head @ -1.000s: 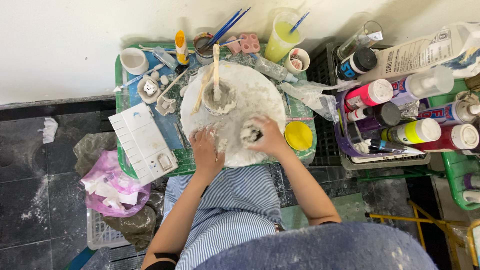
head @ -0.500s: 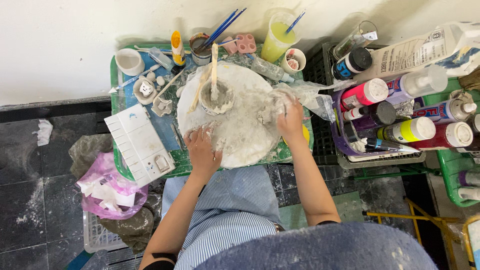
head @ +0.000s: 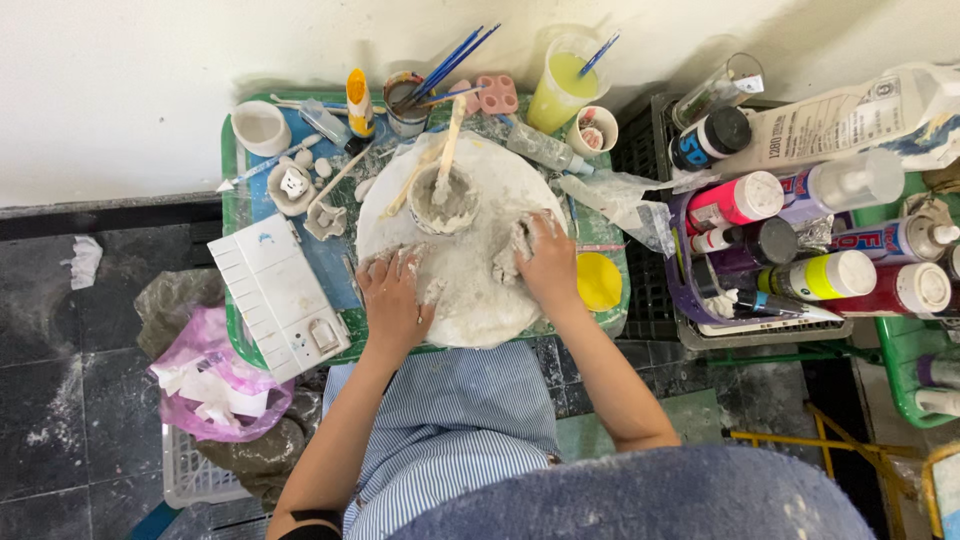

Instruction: The person molds and shapes a mass of wet clay by hand on a rotating work surface, pressing and smoothing different sections.

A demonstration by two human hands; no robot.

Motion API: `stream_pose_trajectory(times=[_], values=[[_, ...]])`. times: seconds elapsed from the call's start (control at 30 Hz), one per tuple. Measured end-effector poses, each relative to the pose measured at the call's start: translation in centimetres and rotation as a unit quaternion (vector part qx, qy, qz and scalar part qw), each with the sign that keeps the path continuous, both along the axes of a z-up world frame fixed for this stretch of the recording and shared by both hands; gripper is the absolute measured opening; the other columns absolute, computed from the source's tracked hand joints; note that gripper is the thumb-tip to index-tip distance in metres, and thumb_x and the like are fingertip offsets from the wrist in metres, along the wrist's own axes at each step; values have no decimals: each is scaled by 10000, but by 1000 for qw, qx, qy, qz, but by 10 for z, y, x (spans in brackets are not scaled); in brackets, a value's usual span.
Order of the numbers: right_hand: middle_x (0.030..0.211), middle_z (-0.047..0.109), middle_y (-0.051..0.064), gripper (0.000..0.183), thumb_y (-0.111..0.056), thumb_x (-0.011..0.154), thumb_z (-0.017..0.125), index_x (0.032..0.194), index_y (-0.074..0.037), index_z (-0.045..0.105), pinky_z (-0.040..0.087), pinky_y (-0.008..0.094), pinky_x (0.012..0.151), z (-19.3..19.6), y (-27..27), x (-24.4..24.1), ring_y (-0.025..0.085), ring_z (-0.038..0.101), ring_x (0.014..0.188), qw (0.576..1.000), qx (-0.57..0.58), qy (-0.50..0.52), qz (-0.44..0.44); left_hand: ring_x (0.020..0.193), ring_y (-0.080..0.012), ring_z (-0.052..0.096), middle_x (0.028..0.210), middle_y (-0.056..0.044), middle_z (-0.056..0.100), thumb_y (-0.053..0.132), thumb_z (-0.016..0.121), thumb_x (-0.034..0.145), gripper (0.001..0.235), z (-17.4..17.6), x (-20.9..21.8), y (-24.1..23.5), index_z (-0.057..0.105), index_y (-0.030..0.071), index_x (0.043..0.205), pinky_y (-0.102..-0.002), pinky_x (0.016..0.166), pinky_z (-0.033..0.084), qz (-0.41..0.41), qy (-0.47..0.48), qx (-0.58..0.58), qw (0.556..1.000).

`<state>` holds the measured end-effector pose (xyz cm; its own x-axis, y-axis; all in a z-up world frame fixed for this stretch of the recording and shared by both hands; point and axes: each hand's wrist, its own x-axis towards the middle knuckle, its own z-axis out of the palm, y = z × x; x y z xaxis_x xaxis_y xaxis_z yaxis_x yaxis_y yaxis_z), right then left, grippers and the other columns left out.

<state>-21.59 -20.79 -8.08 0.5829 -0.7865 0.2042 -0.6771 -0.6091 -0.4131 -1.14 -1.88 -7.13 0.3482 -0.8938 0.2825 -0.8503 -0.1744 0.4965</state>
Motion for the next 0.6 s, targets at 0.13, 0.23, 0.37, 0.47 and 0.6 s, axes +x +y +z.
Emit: stream_pose_trajectory(times=[0.13, 0.23, 0.37, 0.47, 0.6], values=[[1354, 591, 285, 550, -213, 834, 712, 1331, -20, 578, 462, 559, 914, 26, 25, 21, 438, 572, 1226, 991, -64, 114, 14, 1219, -427, 497, 1333, -281, 574, 200, 744, 638, 755, 2, 4, -2, 561, -74, 1317, -582, 1138, 255, -7, 11, -4, 1000], [1370, 599, 257, 489, -209, 881, 665, 1328, -30, 578, 476, 558, 950, 38, 23, 29, 441, 578, 1195, 986, -24, 163, -2, 1215, -429, 497, 1305, -274, 578, 213, 747, 626, 751, 3, 3, -1, 567, -66, 1300, -580, 1127, 257, -7, -4, 6, 1000], [1409, 554, 281, 478, -258, 956, 647, 1345, -4, 537, 450, 558, 1026, 47, 2, 32, 482, 537, 1242, 992, 51, 108, 41, 1190, -413, 506, 1295, -260, 592, 218, 741, 631, 730, 6, 0, 0, 572, -67, 1282, -558, 1123, 284, -16, 10, 8, 1000], [1466, 527, 272, 572, -332, 1017, 586, 1459, 2, 447, 420, 521, 1155, 62, -6, 15, 473, 517, 1357, 964, 161, -192, 85, 1170, -412, 508, 1281, -266, 593, 222, 743, 625, 742, 4, -4, 1, 571, -85, 1278, -546, 1114, 299, -21, 20, -4, 1000], [1551, 401, 316, 872, -394, 913, 713, 1552, 49, 317, 324, 533, 1179, 76, 27, 15, 485, 389, 1436, 996, 46, -19, -67, 1190, -423, 507, 1290, -264, 595, 212, 736, 620, 724, 2, -6, 2, 579, -77, 1265, -540, 1114, 304, -12, 19, -11, 1000]])
